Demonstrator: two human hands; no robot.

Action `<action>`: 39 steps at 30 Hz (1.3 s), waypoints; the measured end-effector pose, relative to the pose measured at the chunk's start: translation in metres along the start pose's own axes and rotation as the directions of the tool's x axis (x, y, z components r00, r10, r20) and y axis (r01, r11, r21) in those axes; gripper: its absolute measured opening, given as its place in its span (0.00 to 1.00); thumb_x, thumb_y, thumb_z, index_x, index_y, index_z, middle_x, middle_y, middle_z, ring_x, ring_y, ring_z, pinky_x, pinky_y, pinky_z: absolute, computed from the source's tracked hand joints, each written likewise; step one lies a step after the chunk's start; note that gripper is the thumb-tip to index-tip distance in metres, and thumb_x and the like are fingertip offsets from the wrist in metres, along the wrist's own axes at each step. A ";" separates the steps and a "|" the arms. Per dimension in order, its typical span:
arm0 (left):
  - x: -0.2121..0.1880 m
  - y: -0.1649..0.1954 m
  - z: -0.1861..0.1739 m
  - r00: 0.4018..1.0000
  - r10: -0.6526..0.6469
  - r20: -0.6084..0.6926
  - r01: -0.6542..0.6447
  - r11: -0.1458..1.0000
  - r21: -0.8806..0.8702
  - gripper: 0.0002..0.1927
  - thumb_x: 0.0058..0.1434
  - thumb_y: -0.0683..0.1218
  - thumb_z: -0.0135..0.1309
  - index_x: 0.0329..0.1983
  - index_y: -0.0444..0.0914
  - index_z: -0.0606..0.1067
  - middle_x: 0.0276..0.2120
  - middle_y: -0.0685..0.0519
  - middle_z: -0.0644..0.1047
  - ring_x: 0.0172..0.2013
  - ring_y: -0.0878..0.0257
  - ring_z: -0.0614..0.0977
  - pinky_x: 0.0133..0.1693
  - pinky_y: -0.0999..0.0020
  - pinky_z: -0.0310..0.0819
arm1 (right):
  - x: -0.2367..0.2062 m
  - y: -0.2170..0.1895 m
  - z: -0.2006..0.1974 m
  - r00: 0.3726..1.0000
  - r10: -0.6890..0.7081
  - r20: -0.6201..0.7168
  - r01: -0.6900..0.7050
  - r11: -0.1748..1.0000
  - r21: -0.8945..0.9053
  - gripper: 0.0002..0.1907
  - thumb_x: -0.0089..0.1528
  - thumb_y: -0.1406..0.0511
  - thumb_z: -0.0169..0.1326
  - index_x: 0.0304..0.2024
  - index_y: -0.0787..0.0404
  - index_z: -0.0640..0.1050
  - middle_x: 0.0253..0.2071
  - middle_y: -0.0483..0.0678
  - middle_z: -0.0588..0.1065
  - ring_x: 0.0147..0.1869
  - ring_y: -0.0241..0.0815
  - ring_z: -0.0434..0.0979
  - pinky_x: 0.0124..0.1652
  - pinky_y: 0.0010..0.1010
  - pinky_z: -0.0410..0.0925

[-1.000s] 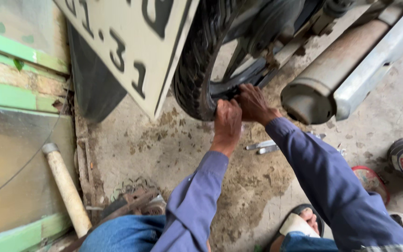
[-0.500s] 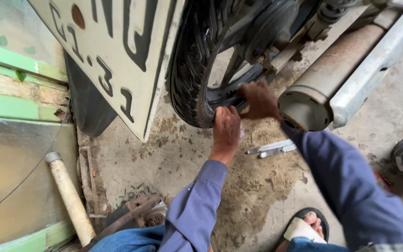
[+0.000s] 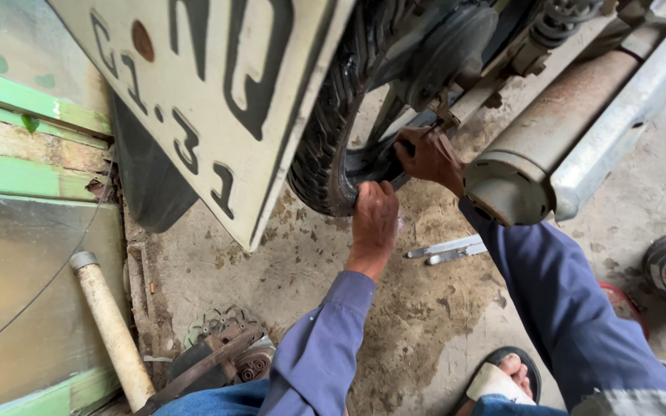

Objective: The person pries the rear tire bead of a motorcycle away from the rim using a tire lever, working around the wheel while steadying the tire with the other hand. They then reach into the tire and pull the inner tube out from between the tire and rim.

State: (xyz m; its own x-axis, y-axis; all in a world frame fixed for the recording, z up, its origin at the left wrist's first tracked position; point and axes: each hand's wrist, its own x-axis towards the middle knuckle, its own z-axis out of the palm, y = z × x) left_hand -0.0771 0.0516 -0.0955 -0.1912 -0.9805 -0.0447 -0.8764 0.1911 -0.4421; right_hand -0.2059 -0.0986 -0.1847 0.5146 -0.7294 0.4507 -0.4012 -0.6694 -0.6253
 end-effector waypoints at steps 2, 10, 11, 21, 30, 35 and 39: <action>0.001 -0.001 0.001 1.000 0.006 0.015 -0.006 1.000 0.004 0.09 0.63 0.50 0.54 0.39 0.39 0.75 0.31 0.54 0.75 0.39 0.60 0.76 0.49 0.65 0.62 | -0.003 -0.007 -0.005 0.996 0.027 -0.087 -0.027 1.000 -0.005 0.09 0.61 0.64 0.58 0.37 0.66 0.79 0.27 0.59 0.76 0.27 0.58 0.76 0.29 0.45 0.69; 0.002 -0.003 0.006 0.998 -0.054 -0.040 0.054 0.999 -0.008 0.11 0.59 0.50 0.54 0.39 0.39 0.75 0.32 0.50 0.77 0.41 0.57 0.78 0.50 0.64 0.62 | -0.041 -0.058 -0.035 0.992 0.120 -0.034 -0.119 0.993 0.015 0.09 0.60 0.68 0.55 0.25 0.64 0.72 0.19 0.58 0.67 0.24 0.57 0.70 0.28 0.44 0.63; 0.001 -0.005 0.005 0.998 -0.051 -0.047 0.050 0.999 -0.014 0.11 0.58 0.49 0.54 0.39 0.39 0.75 0.33 0.50 0.76 0.42 0.57 0.77 0.51 0.64 0.62 | -0.042 -0.064 -0.035 0.995 0.058 -0.080 -0.056 0.998 0.032 0.07 0.60 0.68 0.55 0.27 0.62 0.73 0.21 0.57 0.69 0.26 0.58 0.72 0.28 0.43 0.64; 0.003 -0.003 0.008 0.999 -0.032 -0.040 0.030 0.999 -0.041 0.09 0.63 0.49 0.53 0.39 0.38 0.74 0.33 0.48 0.75 0.41 0.55 0.76 0.53 0.62 0.62 | -0.032 -0.021 -0.090 0.980 0.153 0.125 -0.100 0.929 -0.357 0.35 0.50 0.46 0.65 0.52 0.60 0.74 0.44 0.56 0.73 0.53 0.55 0.70 0.55 0.47 0.62; 0.006 -0.003 -0.008 0.997 -0.073 -0.039 0.074 0.997 0.037 0.08 0.62 0.49 0.51 0.39 0.42 0.73 0.35 0.50 0.75 0.44 0.57 0.75 0.54 0.62 0.61 | -0.030 0.023 -0.091 0.958 0.285 0.041 -0.269 0.938 -0.217 0.22 0.56 0.54 0.61 0.45 0.61 0.75 0.40 0.55 0.73 0.49 0.56 0.72 0.52 0.47 0.63; -0.001 -0.012 -0.017 0.999 0.003 -0.032 0.001 0.993 0.121 0.11 0.57 0.49 0.51 0.40 0.39 0.74 0.34 0.50 0.74 0.44 0.56 0.75 0.53 0.62 0.60 | -0.022 0.038 -0.044 0.961 0.273 -0.053 -0.278 0.941 -0.193 0.15 0.59 0.58 0.60 0.41 0.61 0.75 0.38 0.55 0.73 0.48 0.57 0.72 0.51 0.47 0.64; 0.002 -0.021 -0.018 0.986 -0.050 0.157 0.038 0.996 0.081 0.07 0.65 0.44 0.50 0.42 0.37 0.75 0.38 0.48 0.75 0.46 0.53 0.75 0.55 0.60 0.61 | -0.020 0.039 -0.005 0.968 0.223 -0.114 -0.242 0.952 -0.189 0.09 0.62 0.62 0.58 0.39 0.61 0.76 0.36 0.55 0.73 0.46 0.58 0.73 0.50 0.47 0.64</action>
State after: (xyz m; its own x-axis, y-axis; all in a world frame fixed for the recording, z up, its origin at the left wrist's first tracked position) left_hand -0.0672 0.0460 -0.0697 -0.0751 -0.9838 -0.1628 -0.8444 0.1495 -0.5144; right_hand -0.2357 -0.1107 -0.2153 0.3221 -0.8717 0.3694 -0.6493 -0.4873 -0.5839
